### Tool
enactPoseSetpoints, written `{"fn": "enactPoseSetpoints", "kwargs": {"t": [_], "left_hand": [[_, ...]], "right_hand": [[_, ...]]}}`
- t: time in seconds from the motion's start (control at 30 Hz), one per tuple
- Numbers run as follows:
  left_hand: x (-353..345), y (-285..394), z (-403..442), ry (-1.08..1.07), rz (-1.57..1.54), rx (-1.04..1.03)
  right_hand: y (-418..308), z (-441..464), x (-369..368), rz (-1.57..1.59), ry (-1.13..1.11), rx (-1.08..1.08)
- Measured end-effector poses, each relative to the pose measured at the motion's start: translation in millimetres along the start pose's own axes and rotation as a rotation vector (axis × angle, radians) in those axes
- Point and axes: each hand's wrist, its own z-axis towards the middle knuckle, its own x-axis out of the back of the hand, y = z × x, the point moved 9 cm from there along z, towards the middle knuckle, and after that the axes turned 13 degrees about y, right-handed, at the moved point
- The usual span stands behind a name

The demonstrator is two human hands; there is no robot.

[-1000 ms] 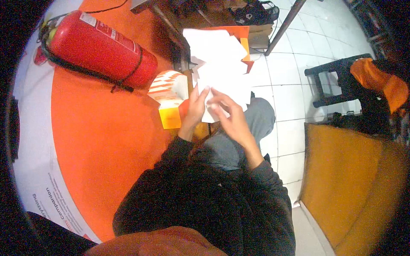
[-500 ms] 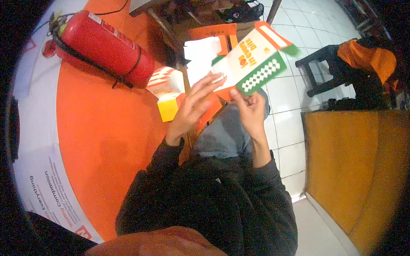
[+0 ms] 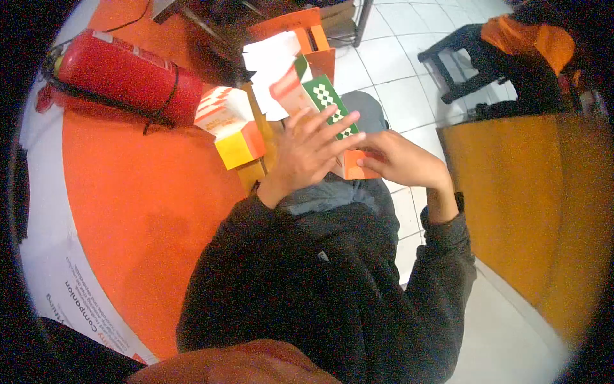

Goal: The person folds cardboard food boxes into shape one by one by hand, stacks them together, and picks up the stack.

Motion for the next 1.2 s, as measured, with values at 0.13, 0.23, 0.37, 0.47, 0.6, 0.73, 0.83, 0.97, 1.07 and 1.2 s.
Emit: {"fn": "enactPoseSetpoints", "kwargs": {"t": [0.13, 0.23, 0.37, 0.47, 0.6, 0.73, 0.83, 0.97, 1.07, 1.2], "left_hand": [[-59, -17, -42, -0.238, 0.013, 0.049], [-63, -24, -49, -0.290, 0.014, 0.093], [-62, -26, -49, -0.272, -0.029, 0.119], [-57, -23, -48, -0.249, -0.077, 0.155], [-55, -16, -50, -0.253, -0.085, 0.141], [-58, -18, -62, -0.289, -0.027, 0.127], [-56, -20, -66, -0.307, -0.062, 0.141], [-48, -23, -66, -0.269, -0.086, 0.156], [-49, -23, -70, -0.271, -0.102, 0.162], [-53, -21, -77, -0.293, -0.097, 0.132]], "right_hand": [[37, -10, -14, -0.004, 0.252, -0.022], [34, -26, -8, 0.140, 0.442, -0.257], [41, -40, -18, 0.013, 0.589, -0.161], [25, -46, -19, -0.128, 0.741, 0.104], [21, -44, -28, -0.188, 0.719, 0.203], [37, -35, -38, -0.039, 0.582, 0.018], [42, -33, -43, -0.006, 0.528, 0.018], [20, -39, -46, -0.222, 0.613, 0.291], [19, -37, -47, -0.231, 0.582, 0.280], [34, -28, -49, -0.057, 0.524, 0.068]]}}
